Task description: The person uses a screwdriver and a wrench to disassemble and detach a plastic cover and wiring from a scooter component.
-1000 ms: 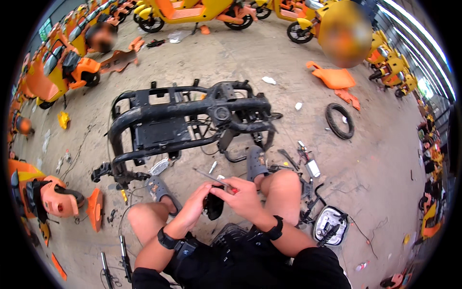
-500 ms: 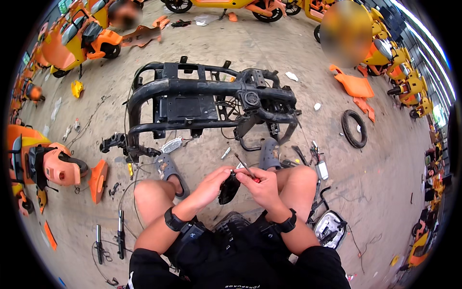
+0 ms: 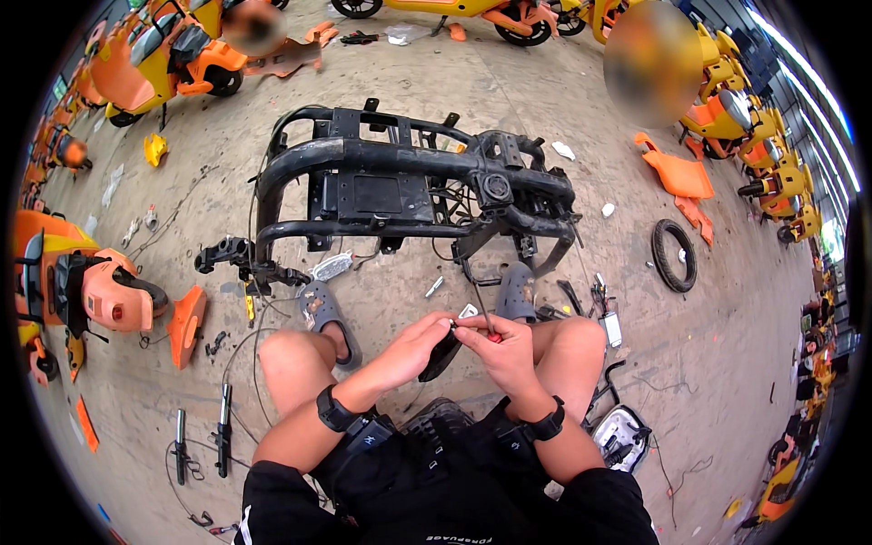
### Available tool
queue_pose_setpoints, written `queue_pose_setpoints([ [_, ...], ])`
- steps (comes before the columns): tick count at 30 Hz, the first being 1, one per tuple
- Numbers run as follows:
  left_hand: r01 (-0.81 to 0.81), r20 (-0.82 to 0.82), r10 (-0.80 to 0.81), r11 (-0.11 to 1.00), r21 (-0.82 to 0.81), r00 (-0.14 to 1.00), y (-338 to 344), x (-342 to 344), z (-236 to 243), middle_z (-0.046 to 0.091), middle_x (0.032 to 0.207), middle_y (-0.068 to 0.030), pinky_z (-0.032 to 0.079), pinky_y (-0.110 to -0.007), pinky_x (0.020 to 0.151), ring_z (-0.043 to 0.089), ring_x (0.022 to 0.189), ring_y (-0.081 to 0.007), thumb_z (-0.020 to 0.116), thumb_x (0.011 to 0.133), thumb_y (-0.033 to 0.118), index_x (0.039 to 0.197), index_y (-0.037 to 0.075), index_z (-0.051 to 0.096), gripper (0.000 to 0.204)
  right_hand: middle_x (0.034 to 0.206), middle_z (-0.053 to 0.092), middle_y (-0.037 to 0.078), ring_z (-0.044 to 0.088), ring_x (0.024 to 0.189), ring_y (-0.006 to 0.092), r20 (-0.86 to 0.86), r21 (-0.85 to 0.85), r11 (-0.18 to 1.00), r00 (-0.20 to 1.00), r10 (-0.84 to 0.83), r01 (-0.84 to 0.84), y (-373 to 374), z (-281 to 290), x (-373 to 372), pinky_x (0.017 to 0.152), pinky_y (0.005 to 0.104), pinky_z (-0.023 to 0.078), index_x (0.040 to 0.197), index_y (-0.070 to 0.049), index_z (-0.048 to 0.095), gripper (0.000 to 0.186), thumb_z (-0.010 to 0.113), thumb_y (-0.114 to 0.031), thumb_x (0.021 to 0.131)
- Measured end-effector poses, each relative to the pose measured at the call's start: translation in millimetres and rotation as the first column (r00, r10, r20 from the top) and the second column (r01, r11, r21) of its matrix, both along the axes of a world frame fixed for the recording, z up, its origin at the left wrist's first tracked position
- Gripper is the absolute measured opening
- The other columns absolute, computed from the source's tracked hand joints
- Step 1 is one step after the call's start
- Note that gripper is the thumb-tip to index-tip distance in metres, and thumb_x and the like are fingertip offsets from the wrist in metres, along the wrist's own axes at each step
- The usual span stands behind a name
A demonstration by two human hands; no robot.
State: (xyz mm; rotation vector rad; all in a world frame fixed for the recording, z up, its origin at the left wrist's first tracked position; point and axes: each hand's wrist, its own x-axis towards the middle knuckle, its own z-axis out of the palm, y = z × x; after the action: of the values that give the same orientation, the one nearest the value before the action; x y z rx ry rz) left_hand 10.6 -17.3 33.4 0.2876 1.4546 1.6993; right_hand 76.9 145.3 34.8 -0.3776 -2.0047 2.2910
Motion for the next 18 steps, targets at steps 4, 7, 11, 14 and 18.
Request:
queue_pose_setpoints([
  [4,-0.001,0.012,0.0,1.0,0.016,1.0,-1.3,0.7,-3.5,0.055,0.122,-0.0056,0.033,-0.027,0.102,0.046,0.117,-0.0132,0.037,0.104,0.025,0.128,0.003,0.05,0.036,0.073,0.059,-0.005,0.046,0.064,0.0003,0.01,-0.016,1.0,1.0,0.014,-0.014,3.6,-9.2,0.3,0.056,0.016,0.035,0.1,0.002,0.07,0.018,0.073,-0.006,0.084],
  [7,0.004,-0.023,-0.004,1.0,-0.016,1.0,-1.3,0.7,-1.4,0.054,0.122,-0.0056,0.033,-0.027,0.101,0.046,0.117,-0.0128,0.038,0.103,0.026,0.129,0.004,0.05,0.036,0.073,0.058,-0.006,0.044,0.064,0.0,0.006,0.003,1.0,1.0,0.013,-0.013,3.8,-8.3,0.1,0.055,0.0161,0.033,0.099,0.002,0.07,0.018,0.073,-0.007,0.084],
  [11,0.009,-0.021,-0.01,1.0,-0.03,1.0,-1.7,0.6,-3.9,0.054,0.122,-0.0056,0.033,-0.027,0.101,0.045,0.117,-0.0129,0.041,0.103,0.028,0.129,0.003,0.05,0.037,0.082,0.068,0.002,0.058,0.073,0.0031,0.002,0.043,0.999,1.0,0.03,-0.03,6.5,-7.4,1.3,0.065,0.0161,0.046,0.099,0.005,0.069,0.016,0.072,-0.001,0.084],
  [14,0.011,-0.014,-0.012,0.999,-0.044,1.0,-0.7,0.7,2.2,0.055,0.122,-0.0058,0.034,-0.027,0.1,0.046,0.117,-0.0132,0.042,0.103,0.028,0.129,0.003,0.05,0.037,0.081,0.068,0.001,0.058,0.072,0.0027,0.013,0.054,0.998,0.999,0.032,-0.033,8.2,-7.7,1.4,0.064,0.0159,0.046,0.098,0.004,0.07,0.016,0.072,-0.002,0.083],
  [18,0.016,-0.022,-0.016,0.999,-0.032,1.0,-0.7,0.5,0.3,0.055,0.121,-0.0064,0.035,-0.027,0.099,0.047,0.115,-0.0132,0.043,0.102,0.028,0.129,0.002,0.051,0.037,0.075,0.061,-0.004,0.049,0.066,0.0007,0.032,0.036,0.999,0.999,0.026,-0.027,7.9,-6.3,1.6,0.058,0.0157,0.038,0.097,0.002,0.07,0.017,0.075,-0.006,0.083],
])
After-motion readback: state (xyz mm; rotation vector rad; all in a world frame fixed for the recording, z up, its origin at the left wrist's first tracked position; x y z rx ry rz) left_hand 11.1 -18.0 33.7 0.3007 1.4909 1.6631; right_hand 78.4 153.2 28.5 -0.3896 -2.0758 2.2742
